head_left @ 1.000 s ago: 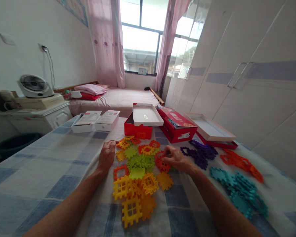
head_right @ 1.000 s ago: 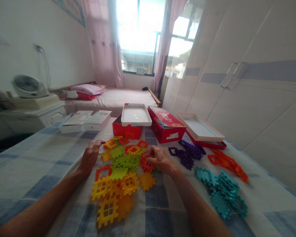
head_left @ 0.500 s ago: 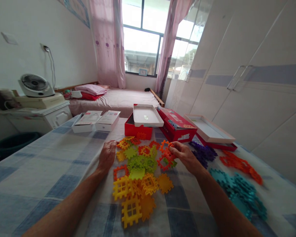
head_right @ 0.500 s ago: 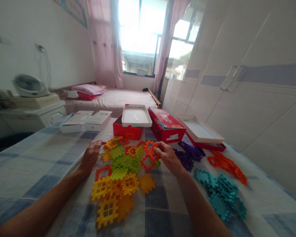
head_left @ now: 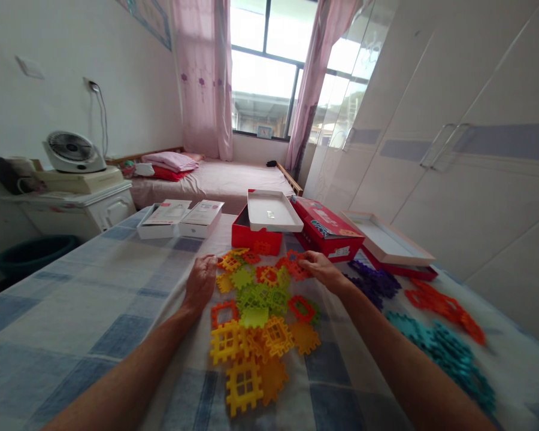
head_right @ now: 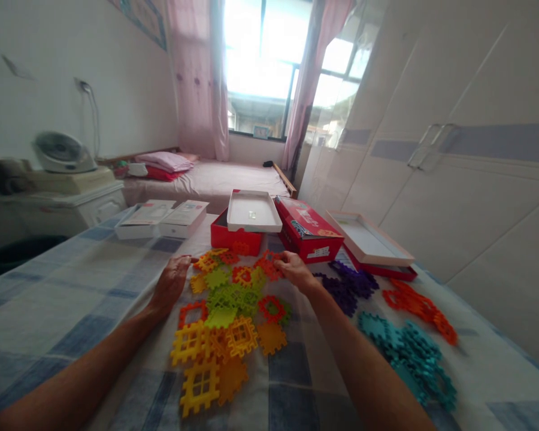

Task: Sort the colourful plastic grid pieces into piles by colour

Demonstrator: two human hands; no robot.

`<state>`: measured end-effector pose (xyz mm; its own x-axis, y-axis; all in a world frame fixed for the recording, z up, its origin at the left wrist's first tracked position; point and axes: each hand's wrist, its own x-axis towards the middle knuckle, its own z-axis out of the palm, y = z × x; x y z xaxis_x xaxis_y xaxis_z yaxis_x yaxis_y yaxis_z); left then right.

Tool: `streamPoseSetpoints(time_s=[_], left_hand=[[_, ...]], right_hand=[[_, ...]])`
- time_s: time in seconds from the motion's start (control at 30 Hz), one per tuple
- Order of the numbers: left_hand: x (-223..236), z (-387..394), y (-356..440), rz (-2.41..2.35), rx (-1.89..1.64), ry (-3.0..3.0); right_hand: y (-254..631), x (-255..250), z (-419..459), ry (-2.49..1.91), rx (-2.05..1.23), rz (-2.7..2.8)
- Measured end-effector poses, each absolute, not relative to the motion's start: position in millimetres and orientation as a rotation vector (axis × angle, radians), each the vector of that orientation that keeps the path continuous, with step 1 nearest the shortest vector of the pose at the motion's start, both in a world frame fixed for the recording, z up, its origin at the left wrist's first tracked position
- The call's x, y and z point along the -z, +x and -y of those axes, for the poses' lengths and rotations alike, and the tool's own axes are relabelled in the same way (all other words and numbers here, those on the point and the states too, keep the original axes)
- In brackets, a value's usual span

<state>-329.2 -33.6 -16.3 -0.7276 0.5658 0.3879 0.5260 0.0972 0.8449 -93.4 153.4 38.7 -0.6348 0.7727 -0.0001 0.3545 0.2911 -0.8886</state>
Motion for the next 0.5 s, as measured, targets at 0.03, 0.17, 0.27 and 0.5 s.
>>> streamPoseSetpoints(time_s=[0.03,0.17,0.27,0.5], left_hand=[[17.1,33.3,-329.9,-2.299,-1.747,1.15],[18.8,31.7,-331.3,-2.31,-1.736,1.137],[17.6,31.4,-330.4,-2.323,-1.718,1.119],[15.6,33.2,-329.0,-2.336,-1.703,1.15]], right_hand=[[-98.9,-36.9,-158.5,-1.02,-1.267,2.167],[-114.1,-30.8,-169.1,-1.056,-1.142,2.28],[-120.1,-28.0,-166.9,-1.051,-1.101,2.287],[-93.8,-48.7,-145.7,-0.971,-1.175,2.076]])
